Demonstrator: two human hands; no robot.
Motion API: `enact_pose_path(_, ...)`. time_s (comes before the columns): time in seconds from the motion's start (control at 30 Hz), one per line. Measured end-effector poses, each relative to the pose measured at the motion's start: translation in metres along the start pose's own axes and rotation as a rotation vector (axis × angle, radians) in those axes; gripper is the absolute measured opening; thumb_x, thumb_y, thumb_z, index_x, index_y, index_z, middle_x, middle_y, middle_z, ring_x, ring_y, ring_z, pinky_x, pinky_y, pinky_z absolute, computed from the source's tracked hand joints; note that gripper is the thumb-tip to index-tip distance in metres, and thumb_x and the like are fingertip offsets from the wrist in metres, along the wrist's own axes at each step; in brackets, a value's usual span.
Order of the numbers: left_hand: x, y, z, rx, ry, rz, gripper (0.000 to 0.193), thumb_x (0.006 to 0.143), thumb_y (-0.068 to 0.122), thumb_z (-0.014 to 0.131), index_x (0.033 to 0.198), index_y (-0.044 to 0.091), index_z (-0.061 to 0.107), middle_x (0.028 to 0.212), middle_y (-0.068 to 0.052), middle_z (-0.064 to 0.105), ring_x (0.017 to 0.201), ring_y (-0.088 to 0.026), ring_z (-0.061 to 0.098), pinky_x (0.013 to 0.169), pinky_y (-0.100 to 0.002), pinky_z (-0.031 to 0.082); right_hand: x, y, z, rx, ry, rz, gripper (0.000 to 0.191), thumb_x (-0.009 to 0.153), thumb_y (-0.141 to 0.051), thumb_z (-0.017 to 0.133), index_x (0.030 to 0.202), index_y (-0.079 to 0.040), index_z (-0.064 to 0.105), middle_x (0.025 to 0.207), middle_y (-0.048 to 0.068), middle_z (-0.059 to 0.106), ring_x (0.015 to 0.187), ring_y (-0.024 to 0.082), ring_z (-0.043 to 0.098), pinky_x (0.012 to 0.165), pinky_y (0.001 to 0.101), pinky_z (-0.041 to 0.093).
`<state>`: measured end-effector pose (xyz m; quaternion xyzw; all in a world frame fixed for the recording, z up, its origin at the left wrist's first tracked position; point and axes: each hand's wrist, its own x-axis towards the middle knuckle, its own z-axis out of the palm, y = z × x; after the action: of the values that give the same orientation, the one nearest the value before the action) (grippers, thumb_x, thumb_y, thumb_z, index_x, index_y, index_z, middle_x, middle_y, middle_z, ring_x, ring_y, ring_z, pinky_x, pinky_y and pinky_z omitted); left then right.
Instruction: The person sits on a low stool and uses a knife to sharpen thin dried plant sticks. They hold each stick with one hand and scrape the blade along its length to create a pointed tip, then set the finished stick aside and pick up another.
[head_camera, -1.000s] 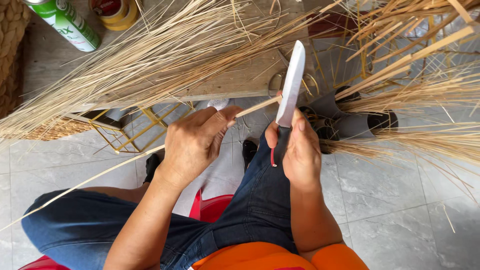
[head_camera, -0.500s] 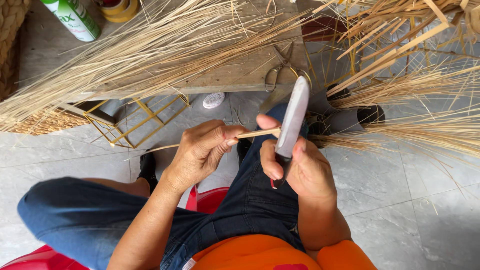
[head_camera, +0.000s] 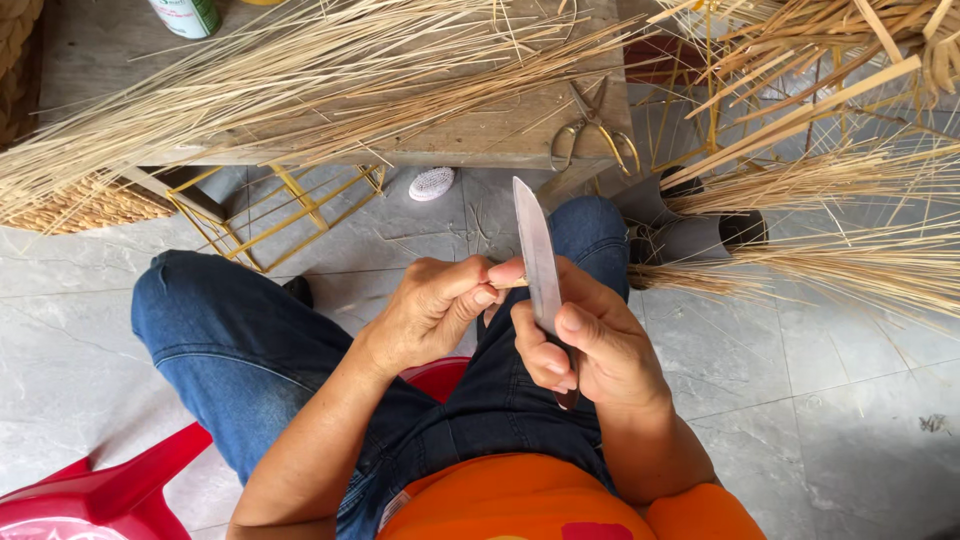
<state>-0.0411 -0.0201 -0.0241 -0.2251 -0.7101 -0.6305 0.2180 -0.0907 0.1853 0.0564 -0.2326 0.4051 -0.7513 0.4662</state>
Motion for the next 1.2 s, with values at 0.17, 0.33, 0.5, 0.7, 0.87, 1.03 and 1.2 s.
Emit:
enact_pose_path(0.17, 0.002, 0.002, -0.01, 0.168, -0.005, 0.023, 0.024, 0.108, 0.023, 0.058, 0.091, 0.006, 0.058, 0.073, -0.009, 0.062, 0.062, -0.028, 0.065, 0.056, -0.037, 0.049, 0.001, 0.001, -0.003, -0.035, 0.031, 0.03, 0.061, 0.109, -0.039, 0.059, 0.149, 0.005, 0.045, 0.073, 0.003, 0.047, 0.055, 0.008, 0.04, 0.047, 0.023, 0.035)
enact_pose_path(0.33, 0.002, 0.011, -0.017, 0.031, -0.07, 0.024, 0.022, 0.111, 0.023, 0.053, 0.097, 0.007, 0.058, 0.078, -0.008, 0.064, 0.066, -0.028, 0.068, 0.058, -0.037, 0.05, 0.003, -0.009, -0.006, -0.14, 0.009, 0.073, 0.062, 0.109, -0.04, 0.058, 0.148, 0.007, 0.046, 0.073, 0.001, 0.046, 0.056, 0.007, 0.04, 0.048, 0.0222, 0.034)
enact_pose_path(0.5, -0.001, 0.012, -0.016, 0.31, -0.009, -0.067, 0.025, 0.108, 0.025, 0.059, 0.091, 0.006, 0.056, 0.068, -0.013, 0.054, 0.061, -0.034, 0.059, 0.055, -0.042, 0.045, 0.012, -0.019, -0.008, -0.448, -0.016, 0.039, 0.053, 0.113, -0.034, 0.051, 0.147, 0.007, 0.051, 0.07, -0.002, 0.045, 0.055, 0.005, 0.041, 0.049, 0.0205, 0.034)
enact_pose_path(0.7, -0.002, 0.006, -0.015, 0.243, 0.027, -0.044, 0.026, 0.108, 0.024, 0.058, 0.091, 0.005, 0.054, 0.068, -0.012, 0.05, 0.057, -0.031, 0.056, 0.054, -0.039, 0.043, 0.015, -0.015, -0.012, -0.558, -0.003, -0.024, 0.052, 0.115, -0.034, 0.049, 0.15, 0.004, 0.047, 0.071, -0.001, 0.045, 0.056, 0.006, 0.041, 0.052, 0.0219, 0.037)
enact_pose_path(0.87, -0.004, 0.001, -0.017, 0.09, -0.023, -0.02, 0.027, 0.107, 0.023, 0.06, 0.088, 0.006, 0.053, 0.067, -0.01, 0.048, 0.055, -0.026, 0.054, 0.053, -0.036, 0.043, 0.021, -0.025, -0.023, -0.017, -0.176, 0.23, 0.059, 0.109, -0.039, 0.054, 0.149, 0.003, 0.046, 0.07, 0.0, 0.043, 0.052, 0.005, 0.037, 0.045, 0.0216, 0.032)
enact_pose_path(1.03, -0.006, -0.004, -0.012, 0.246, 0.034, -0.077, 0.026, 0.106, 0.023, 0.062, 0.089, 0.004, 0.056, 0.064, -0.011, 0.05, 0.055, -0.027, 0.055, 0.053, -0.037, 0.043, 0.024, -0.032, -0.023, -0.286, -0.091, 0.212, 0.063, 0.109, -0.043, 0.052, 0.147, 0.007, 0.048, 0.07, -0.001, 0.042, 0.051, 0.006, 0.037, 0.044, 0.0214, 0.031)
enact_pose_path(1.2, -0.006, -0.006, -0.004, 0.023, 0.018, -0.095, 0.022, 0.109, 0.024, 0.057, 0.097, 0.005, 0.06, 0.078, -0.006, 0.066, 0.065, -0.021, 0.067, 0.06, -0.031, 0.052, 0.024, -0.028, -0.02, -0.247, -0.088, 0.182, 0.061, 0.111, -0.046, 0.05, 0.143, 0.007, 0.049, 0.068, -0.001, 0.041, 0.051, 0.005, 0.036, 0.045, 0.021, 0.032)
